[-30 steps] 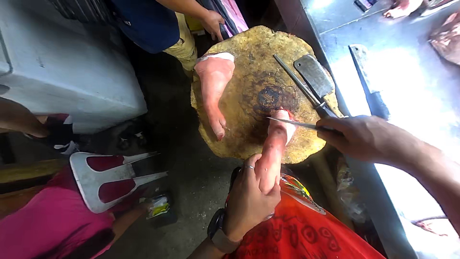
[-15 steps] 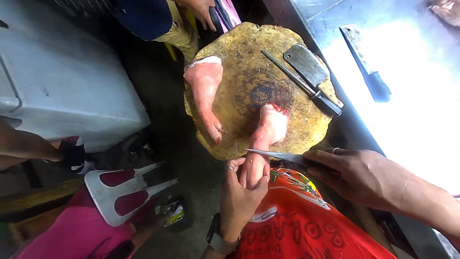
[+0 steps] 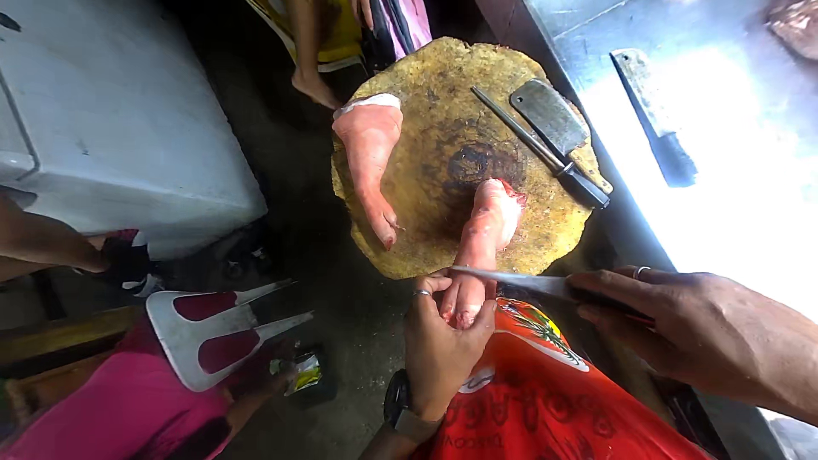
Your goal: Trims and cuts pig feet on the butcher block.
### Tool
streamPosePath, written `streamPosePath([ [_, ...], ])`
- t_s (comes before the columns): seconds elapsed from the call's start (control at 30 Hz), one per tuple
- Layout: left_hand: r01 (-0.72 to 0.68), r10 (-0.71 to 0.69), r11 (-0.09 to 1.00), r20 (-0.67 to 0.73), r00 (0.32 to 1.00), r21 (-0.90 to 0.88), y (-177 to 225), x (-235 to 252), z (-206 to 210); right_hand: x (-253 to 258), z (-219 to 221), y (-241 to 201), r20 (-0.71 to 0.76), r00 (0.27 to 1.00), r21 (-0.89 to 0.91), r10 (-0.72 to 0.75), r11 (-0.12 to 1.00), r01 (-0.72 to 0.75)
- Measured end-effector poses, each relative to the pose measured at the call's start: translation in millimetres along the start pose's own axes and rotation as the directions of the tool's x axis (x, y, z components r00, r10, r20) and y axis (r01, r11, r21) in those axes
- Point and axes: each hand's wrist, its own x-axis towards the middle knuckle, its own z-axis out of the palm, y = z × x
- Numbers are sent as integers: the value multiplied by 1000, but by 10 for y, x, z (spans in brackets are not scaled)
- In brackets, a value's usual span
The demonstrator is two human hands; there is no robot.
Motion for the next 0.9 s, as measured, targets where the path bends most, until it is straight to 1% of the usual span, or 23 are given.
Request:
streamPosePath([
  [0.07, -7, 7, 1000, -9, 1000, -17, 9, 15, 27, 7, -32, 15, -17, 1000, -17, 10, 1000, -10],
  [0.17, -29, 28, 999, -30, 999, -35, 2, 36, 55, -4, -47, -7, -18, 1000, -9, -14, 1000, 14],
  [0.33, -128, 123, 989, -76, 990, -68, -22, 49, 88, 85, -74, 72, -10, 1000, -60, 19, 998, -19],
  [0.47, -190, 185, 981, -94, 978, -49, 7, 43, 110, 93, -155, -29, 15, 999, -33, -51, 998, 51],
  [0.53, -211, 206, 976, -89, 974, -57, 12, 29, 131, 107, -174, -21, 32, 999, -61, -33, 998, 35],
  [0.63, -219, 213, 973, -87, 973, -66, 12, 10, 145, 112, -221, 30, 44, 999, -98, 27, 995, -23],
  [0.77, -207, 203, 977, -71, 977, -58, 12, -21, 147, 53, -234, -33, 48, 998, -60, -28, 998, 31],
  [0.83, -213, 211, 976, -53, 976, -39, 9, -39, 149, 88, -186, 24, 54, 999, -74, 5, 997, -1],
  [0.9, -228, 227, 973, -40, 973, -27, 14, -64, 152, 139, -178, 132, 70, 994, -114, 87, 990, -78],
])
